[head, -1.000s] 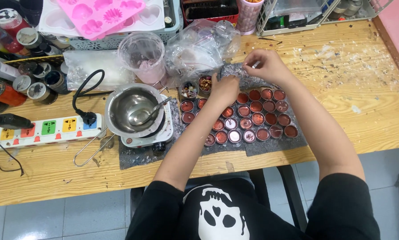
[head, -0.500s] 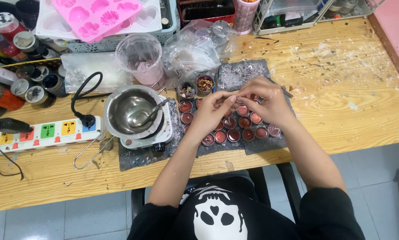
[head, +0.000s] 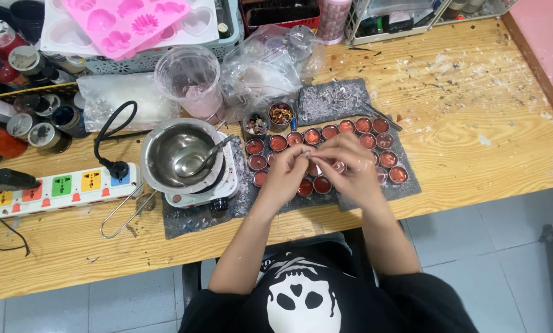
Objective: Pouring melted wax into molds and placing decorative elements inside.
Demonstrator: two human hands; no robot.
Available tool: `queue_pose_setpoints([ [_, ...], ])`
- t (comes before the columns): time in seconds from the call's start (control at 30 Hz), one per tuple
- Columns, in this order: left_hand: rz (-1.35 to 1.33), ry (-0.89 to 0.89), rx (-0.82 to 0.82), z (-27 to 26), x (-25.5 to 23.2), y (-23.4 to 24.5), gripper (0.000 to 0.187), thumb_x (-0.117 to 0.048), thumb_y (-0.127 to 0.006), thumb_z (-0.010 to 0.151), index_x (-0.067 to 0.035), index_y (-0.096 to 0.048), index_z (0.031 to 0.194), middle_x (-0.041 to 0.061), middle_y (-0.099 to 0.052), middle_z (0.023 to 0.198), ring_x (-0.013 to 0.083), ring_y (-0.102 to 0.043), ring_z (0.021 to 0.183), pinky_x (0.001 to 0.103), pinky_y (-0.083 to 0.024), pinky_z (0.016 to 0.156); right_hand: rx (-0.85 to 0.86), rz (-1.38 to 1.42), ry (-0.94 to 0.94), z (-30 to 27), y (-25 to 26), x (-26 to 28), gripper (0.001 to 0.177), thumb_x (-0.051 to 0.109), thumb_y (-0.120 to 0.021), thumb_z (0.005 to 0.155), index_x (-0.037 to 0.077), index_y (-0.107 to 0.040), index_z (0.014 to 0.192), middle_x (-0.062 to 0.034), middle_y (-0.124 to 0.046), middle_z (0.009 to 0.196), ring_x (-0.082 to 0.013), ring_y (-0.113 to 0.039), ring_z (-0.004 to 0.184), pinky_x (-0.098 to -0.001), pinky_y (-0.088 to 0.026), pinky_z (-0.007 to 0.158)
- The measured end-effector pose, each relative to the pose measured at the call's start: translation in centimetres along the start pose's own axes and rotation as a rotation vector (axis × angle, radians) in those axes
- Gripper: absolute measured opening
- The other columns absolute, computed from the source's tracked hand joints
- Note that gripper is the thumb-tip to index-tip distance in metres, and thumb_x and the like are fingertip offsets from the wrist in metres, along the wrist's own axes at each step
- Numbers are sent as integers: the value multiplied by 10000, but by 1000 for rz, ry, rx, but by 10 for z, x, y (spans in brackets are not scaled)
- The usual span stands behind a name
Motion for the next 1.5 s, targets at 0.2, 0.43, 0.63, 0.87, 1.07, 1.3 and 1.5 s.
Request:
queue_pose_setpoints([
  [0.2,-142,96,-76,-5,15,8,267,-228,-446,1111,-41,-636,1122,-6,-652,895,60,-618,798,246,-552,719,-219,74,-108,-10,-6,4,166,-30,-787,856,29,-759,1008,-81,-739,1010,-199,-670,949,-347,-490,900],
  [0.43,-163,60,-42,-12,16,9,324,-281,-436,1153,-29,-637,1128,8,-620,894,74,-603,815,248,-541,734,-241,141,-240,-14,-9,-7,185,-62,-776,844,33,-772,1003,-89,-758,1004,-173,-681,935,-279,-513,781],
  [0.63,-94,48,-53,-17,-26,1,330,-258,-402,1148,-55,-640,1254,6,-658,1048,97,-620,910,270,-529,777,-243,250,-216,-13,-5,-9,174,-89,-766,880,-6,-746,1032,-93,-755,995,-155,-691,950,-279,-511,816],
  [0.87,637,-301,-345,-28,-100,6,263,-199,-702,968,-131,-727,1221,16,-728,1205,169,-716,1048,314,-580,888,-272,272,-329,-17,-5,-23,182,-105,-779,862,4,-726,999,-72,-733,996,-102,-652,905,-209,-494,692],
  [1.07,785,-328,-382,-29,-95,4,257,-161,-764,892,-149,-781,1147,-2,-773,1182,167,-755,1042,320,-583,898,-243,274,-311,-22,-14,-25,189,-144,-711,865,2,-703,985,-76,-735,1002,-105,-652,950,-200,-480,719],
  [1.3,729,-287,-351,-27,-82,4,294,-159,-761,882,-155,-768,1176,-1,-771,1186,179,-752,1079,333,-589,932,-301,435,-408,-39,-22,-43,187,-155,-692,889,-2,-649,987,-109,-711,1037,-145,-725,1017,-225,-556,830],
  [1.5,857,-358,-349,-30,-90,-3,317,-202,-774,876,-161,-769,1190,16,-773,1137,199,-736,1050,373,-550,936,-302,277,-292,-35,-3,-24,161,-119,-736,900,1,-657,975,-81,-698,1020,-138,-684,1117,-237,-579,847],
])
Point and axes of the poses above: each hand's wrist, its own z-axis towards the middle knuckle, its own y-axis out of the back of the hand, x = y × z, the point moved 9 cm from there along z, towards the middle knuckle
